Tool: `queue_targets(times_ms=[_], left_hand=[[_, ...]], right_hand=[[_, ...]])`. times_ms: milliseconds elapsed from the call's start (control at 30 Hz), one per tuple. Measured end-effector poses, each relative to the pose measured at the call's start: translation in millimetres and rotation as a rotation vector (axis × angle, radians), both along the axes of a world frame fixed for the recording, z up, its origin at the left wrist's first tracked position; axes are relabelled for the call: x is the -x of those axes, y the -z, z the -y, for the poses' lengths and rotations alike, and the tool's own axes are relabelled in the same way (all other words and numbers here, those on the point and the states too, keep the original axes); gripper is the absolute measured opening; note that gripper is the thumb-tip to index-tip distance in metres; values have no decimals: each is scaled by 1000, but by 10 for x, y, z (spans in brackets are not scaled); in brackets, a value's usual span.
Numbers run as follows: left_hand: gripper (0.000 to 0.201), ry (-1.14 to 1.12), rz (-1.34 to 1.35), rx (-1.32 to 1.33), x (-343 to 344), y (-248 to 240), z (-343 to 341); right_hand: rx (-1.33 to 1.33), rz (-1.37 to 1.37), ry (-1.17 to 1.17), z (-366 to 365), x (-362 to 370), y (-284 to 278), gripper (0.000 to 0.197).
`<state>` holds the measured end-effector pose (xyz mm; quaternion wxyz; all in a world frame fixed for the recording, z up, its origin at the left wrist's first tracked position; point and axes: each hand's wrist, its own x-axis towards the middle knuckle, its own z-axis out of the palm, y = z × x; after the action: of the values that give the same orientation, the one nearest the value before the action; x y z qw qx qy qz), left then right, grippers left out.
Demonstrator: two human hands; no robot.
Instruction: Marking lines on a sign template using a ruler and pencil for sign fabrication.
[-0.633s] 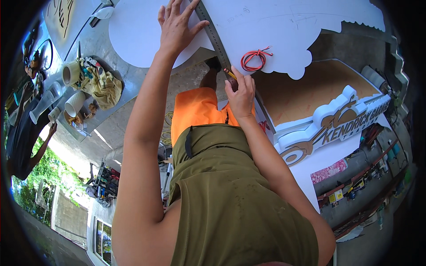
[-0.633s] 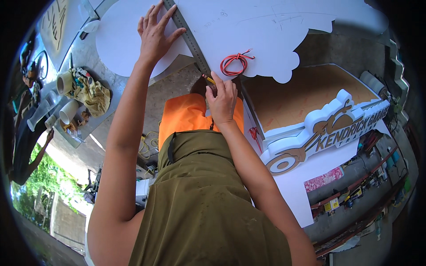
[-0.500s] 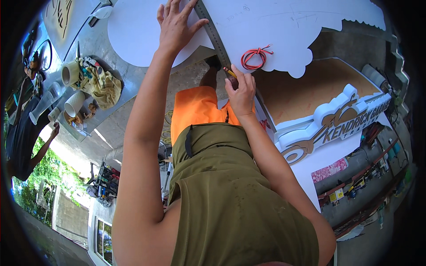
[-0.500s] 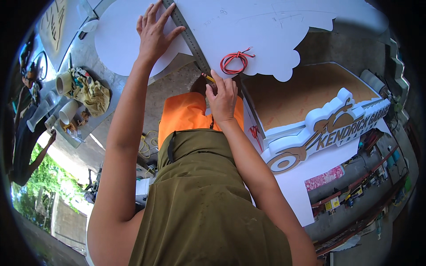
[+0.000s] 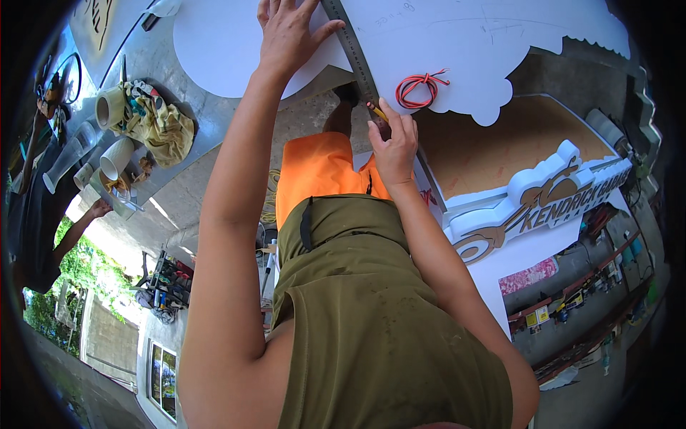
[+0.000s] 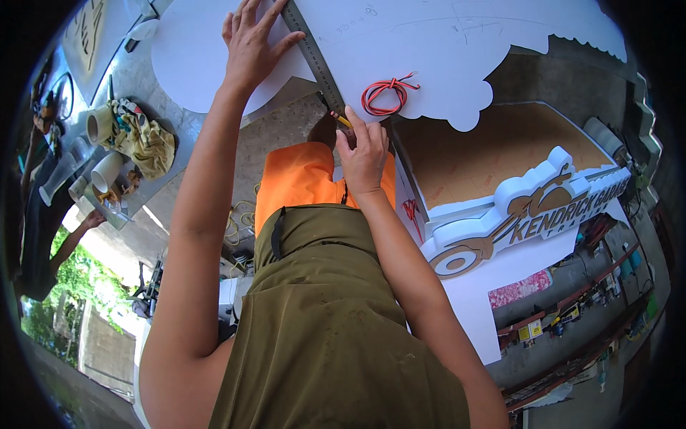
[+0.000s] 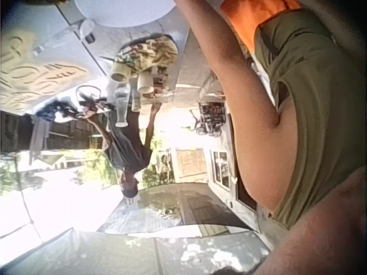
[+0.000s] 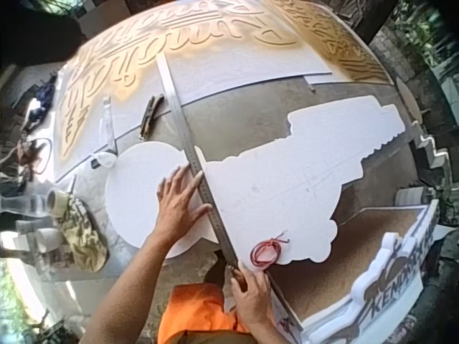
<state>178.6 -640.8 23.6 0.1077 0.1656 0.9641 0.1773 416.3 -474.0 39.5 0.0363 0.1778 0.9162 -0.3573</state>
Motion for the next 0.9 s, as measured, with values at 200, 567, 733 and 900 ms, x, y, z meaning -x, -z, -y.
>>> queue_targets(times_ms=[200,567,733,900], left_hand=[[83,17,-120,-88,-6,58,39],[84,1,-17,-25,4,-12,10],[84,5,-27,-30,-7,12,20],[84,-5,24,-13,18,-75,-11]], right_hand=[[18,14,-3,6,14,-32,57],[18,30,15,12,23,-35,57],[30,27,22,17,22,-37,57],[-20,29,9,22,24,-47,57]])
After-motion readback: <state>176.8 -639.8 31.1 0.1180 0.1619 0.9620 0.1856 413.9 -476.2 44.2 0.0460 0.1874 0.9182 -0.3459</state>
